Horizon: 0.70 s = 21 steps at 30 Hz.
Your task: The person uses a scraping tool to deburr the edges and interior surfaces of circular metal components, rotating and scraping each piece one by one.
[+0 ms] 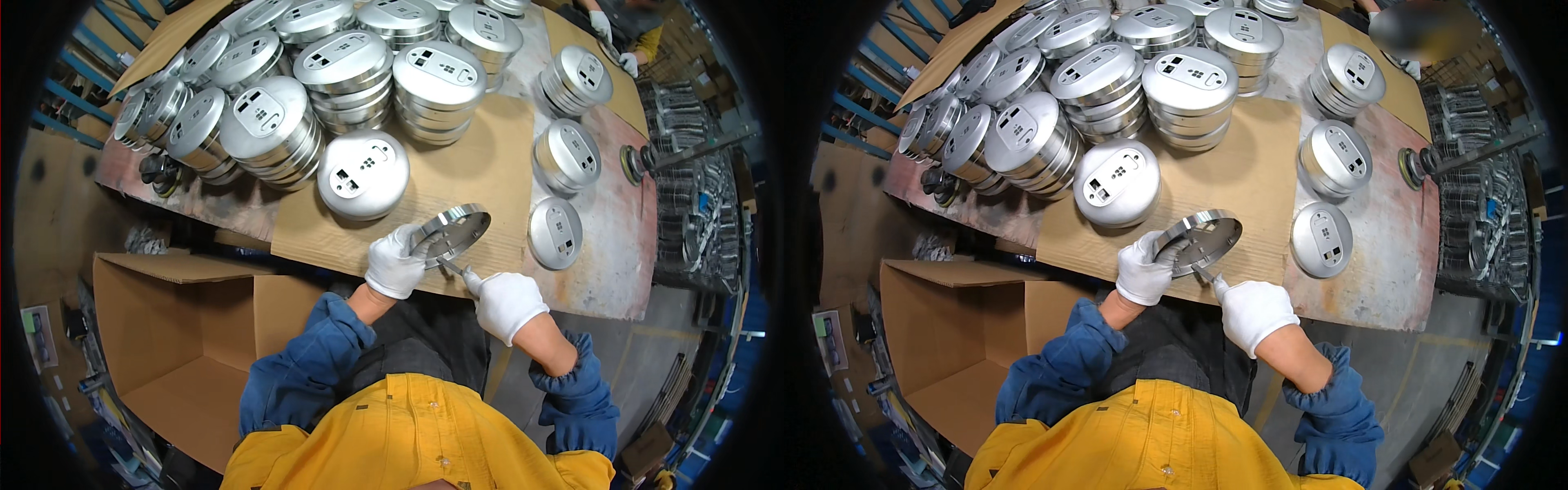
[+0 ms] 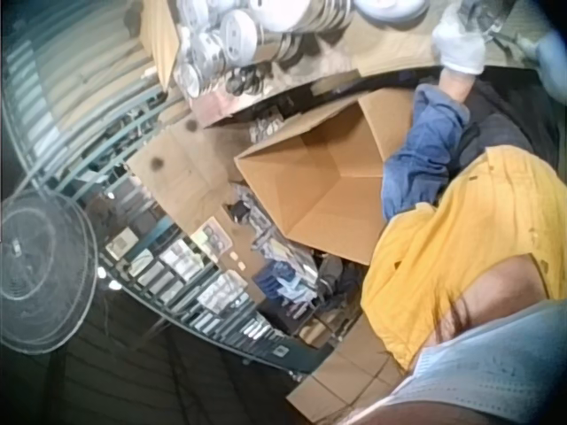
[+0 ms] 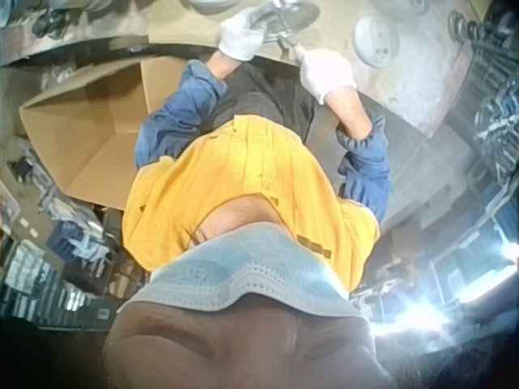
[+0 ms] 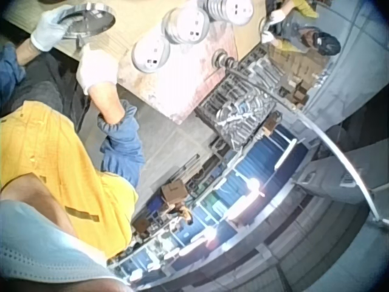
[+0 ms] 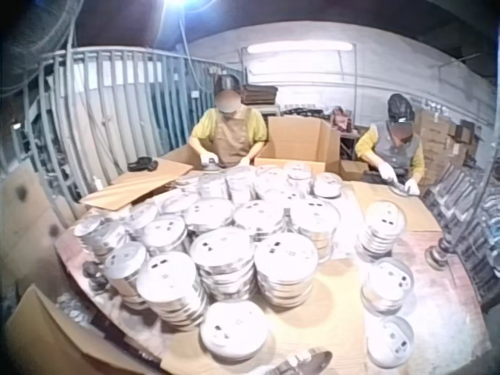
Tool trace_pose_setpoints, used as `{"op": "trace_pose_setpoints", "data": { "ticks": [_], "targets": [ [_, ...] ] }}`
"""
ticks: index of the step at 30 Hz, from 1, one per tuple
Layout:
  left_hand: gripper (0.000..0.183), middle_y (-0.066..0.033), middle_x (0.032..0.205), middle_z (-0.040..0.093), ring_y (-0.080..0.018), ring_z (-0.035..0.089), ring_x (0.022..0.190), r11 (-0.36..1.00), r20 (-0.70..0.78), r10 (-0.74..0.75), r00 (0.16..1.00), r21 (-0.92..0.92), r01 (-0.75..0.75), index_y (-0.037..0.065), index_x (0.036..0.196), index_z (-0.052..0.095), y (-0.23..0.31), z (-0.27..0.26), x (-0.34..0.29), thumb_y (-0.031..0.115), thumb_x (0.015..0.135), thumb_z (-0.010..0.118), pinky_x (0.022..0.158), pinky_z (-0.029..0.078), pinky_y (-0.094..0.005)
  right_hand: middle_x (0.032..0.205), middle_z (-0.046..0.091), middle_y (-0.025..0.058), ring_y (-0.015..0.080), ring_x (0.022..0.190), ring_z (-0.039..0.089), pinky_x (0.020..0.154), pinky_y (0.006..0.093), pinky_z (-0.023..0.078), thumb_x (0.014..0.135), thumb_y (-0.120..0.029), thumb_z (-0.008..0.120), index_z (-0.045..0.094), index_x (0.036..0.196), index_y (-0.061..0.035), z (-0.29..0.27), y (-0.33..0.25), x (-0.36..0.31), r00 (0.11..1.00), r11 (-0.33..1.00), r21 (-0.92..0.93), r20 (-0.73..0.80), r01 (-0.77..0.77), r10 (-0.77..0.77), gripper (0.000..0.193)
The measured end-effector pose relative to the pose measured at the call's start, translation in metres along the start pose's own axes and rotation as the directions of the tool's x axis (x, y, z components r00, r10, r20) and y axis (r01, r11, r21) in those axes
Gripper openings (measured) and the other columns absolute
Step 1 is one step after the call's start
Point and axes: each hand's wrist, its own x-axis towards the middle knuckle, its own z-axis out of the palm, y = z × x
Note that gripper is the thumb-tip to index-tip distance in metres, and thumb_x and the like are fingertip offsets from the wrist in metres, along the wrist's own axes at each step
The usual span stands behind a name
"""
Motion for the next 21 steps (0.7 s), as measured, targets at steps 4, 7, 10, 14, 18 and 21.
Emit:
{"op": "trace_pose_setpoints", "data": {
  "ticks": [4, 7, 10, 14, 18, 21],
  "targets": [
    [0.021, -0.0112, 0.060, 0.058, -0.0286, 0.058, 0.051, 0.999, -0.075, 0.035, 0.997, 0.005, -0.035, 0.003, 0.088, 0.061, -0.007, 0.005, 0.002, 0.010, 0.076, 0.076, 0.048, 0.044, -0.0354, 0.079, 0.066, 0.0161, 0.0335, 0.072, 0.066, 0.062, 0.0437, 0.052, 0.082, -0.012, 0.048, 0.052, 0.128, -0.0080, 0.011, 0.006, 0.000, 1.000, 0.999, 0.047, 0.021, 0.016, -0.017, 0.046],
    [0.020, -0.0121, 0.066, 0.061, -0.0309, 0.060, 0.056, 1.000, -0.063, 0.011, 0.998, 0.011, -0.010, 0.004, 0.089, 0.062, -0.003, 0.005, -0.001, 0.011, 0.076, 0.074, 0.052, 0.047, -0.0371, 0.080, 0.065, 0.0167, 0.0335, 0.071, 0.065, 0.061, 0.0435, 0.052, 0.082, -0.013, 0.049, 0.048, 0.133, -0.0097, 0.044, 0.001, -0.007, 0.996, 0.997, 0.072, -0.089, -0.026, 0.032, 0.051],
    [0.019, -0.0130, 0.070, 0.063, -0.0335, 0.062, 0.061, 0.998, -0.054, -0.044, 0.998, 0.041, 0.046, 0.005, 0.090, 0.062, -0.001, 0.007, -0.001, 0.012, 0.076, 0.073, 0.056, 0.050, -0.0387, 0.079, 0.064, 0.0172, 0.0333, 0.070, 0.065, 0.061, 0.0440, 0.052, 0.082, -0.013, 0.050, 0.048, 0.134, -0.0110, 0.059, -0.008, -0.009, 0.989, 0.993, 0.074, -0.114, -0.090, 0.098, 0.052],
    [0.018, -0.0136, 0.066, 0.062, -0.0331, 0.062, 0.058, 0.998, -0.054, 0.021, 0.998, 0.064, -0.017, 0.005, 0.088, 0.062, 0.005, 0.006, 0.002, 0.015, 0.079, 0.074, 0.051, 0.047, -0.0382, 0.079, 0.066, 0.0134, 0.0323, 0.073, 0.065, 0.064, 0.0444, 0.050, 0.087, -0.018, 0.050, 0.051, 0.130, -0.0147, 0.049, 0.002, -0.010, 0.986, 0.984, 0.159, -0.139, -0.074, 0.096, 0.044],
    [0.020, -0.0138, 0.066, 0.062, -0.0336, 0.061, 0.058, 0.999, -0.084, 0.034, 0.996, 0.009, -0.034, 0.005, 0.088, 0.061, -0.003, 0.006, -0.001, 0.016, 0.078, 0.075, 0.051, 0.047, -0.0385, 0.085, 0.067, 0.0098, 0.0302, 0.078, 0.065, 0.068, 0.0431, 0.050, 0.090, -0.021, 0.049, 0.054, 0.126, -0.0169, 0.019, -0.001, -0.015, 0.994, 0.988, 0.136, -0.065, -0.077, 0.086, 0.037],
    [0.021, -0.0139, 0.065, 0.061, -0.0337, 0.061, 0.058, 0.992, -0.090, 0.090, 0.992, 0.095, -0.081, 0.006, 0.089, 0.060, 0.004, 0.004, 0.000, 0.015, 0.078, 0.075, 0.050, 0.047, -0.0387, 0.086, 0.067, 0.0097, 0.0302, 0.079, 0.065, 0.068, 0.0426, 0.050, 0.090, -0.021, 0.049, 0.054, 0.126, -0.0167, 0.016, 0.002, -0.013, 0.995, 0.991, 0.097, -0.034, -0.094, 0.098, 0.037]
  ]
}}
